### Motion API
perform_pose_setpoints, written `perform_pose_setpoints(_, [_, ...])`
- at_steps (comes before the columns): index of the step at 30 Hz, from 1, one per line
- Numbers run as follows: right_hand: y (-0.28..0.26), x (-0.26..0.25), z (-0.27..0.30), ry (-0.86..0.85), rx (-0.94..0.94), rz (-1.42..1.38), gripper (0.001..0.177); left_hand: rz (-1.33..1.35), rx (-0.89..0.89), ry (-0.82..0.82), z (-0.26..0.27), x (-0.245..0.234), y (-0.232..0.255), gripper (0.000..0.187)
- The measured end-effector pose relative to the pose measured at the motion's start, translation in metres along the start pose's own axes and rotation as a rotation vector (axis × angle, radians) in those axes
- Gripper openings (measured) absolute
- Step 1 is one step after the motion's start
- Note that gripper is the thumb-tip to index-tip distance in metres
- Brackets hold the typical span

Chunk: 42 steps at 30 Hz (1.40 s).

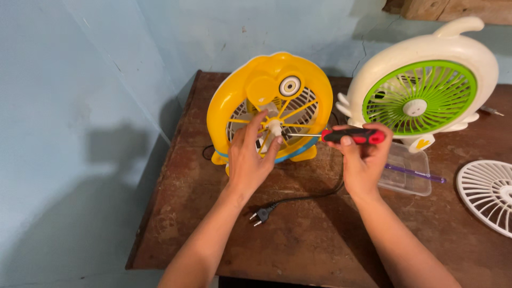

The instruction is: The person removes the front grille and fan blade from a yellow electric fan using their hands and a screwdriver. They unscrew the central hub nut and several screws on the fan's base and rear housing, placing removed parts on the table.

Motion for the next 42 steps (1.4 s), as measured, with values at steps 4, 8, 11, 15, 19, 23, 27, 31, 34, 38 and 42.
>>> perform_pose_setpoints(4, [-0.022,0.01,0.023,-0.091,-0.154,0.198,0.044,0.101,-0.127,0.013,0.004,0.005,-0.016,0.064])
perform_pose_setpoints(8, [-0.032,0.022,0.03,-0.159,-0.281,0.211,0.045,0.134,-0.138,0.063,0.006,0.006,-0.019,0.066])
perform_pose_setpoints(11, [-0.035,0.026,0.031,-0.164,-0.34,0.229,0.045,0.089,-0.105,0.075,0.007,0.006,-0.018,0.062])
perform_pose_setpoints(15, [-0.035,0.028,0.033,-0.199,-0.355,0.266,0.046,0.052,-0.071,0.074,0.008,0.009,-0.02,0.06])
perform_pose_setpoints(19, [-0.033,0.028,0.034,-0.203,-0.354,0.259,0.047,0.022,-0.028,0.104,0.009,0.01,-0.021,0.057])
perform_pose_setpoints(23, [-0.035,0.031,0.034,-0.21,-0.362,0.278,0.047,0.004,-0.006,0.109,0.009,0.01,-0.016,0.056])
perform_pose_setpoints(27, [-0.05,0.041,0.032,-0.253,-0.504,0.449,0.048,0.036,-0.039,0.089,0.007,0.008,-0.01,0.058])
perform_pose_setpoints(31, [-0.066,0.047,0.029,-0.219,-0.548,0.7,0.053,0.009,-0.06,0.077,0.003,0.007,-0.005,0.057])
perform_pose_setpoints(34, [-0.076,0.053,0.027,-0.181,-0.52,0.803,0.054,0.036,-0.05,0.087,0.004,0.008,-0.003,0.053])
perform_pose_setpoints(38, [-0.089,0.071,0.029,-0.253,-0.547,0.76,0.048,0.045,-0.073,0.094,0.005,0.011,-0.005,0.052])
perform_pose_setpoints(42, [-0.098,0.079,0.023,-0.295,-0.533,0.743,0.041,0.04,-0.083,0.102,0.005,0.013,-0.008,0.051])
Point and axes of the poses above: each hand's wrist, its own z-axis away from the middle knuckle, its own x-axis out of the palm, y = z × x, the point moved 6 cm from there along -z, towards the middle knuckle, and after that the axes turned 13 degrees about -x, right-handed, at the moved point
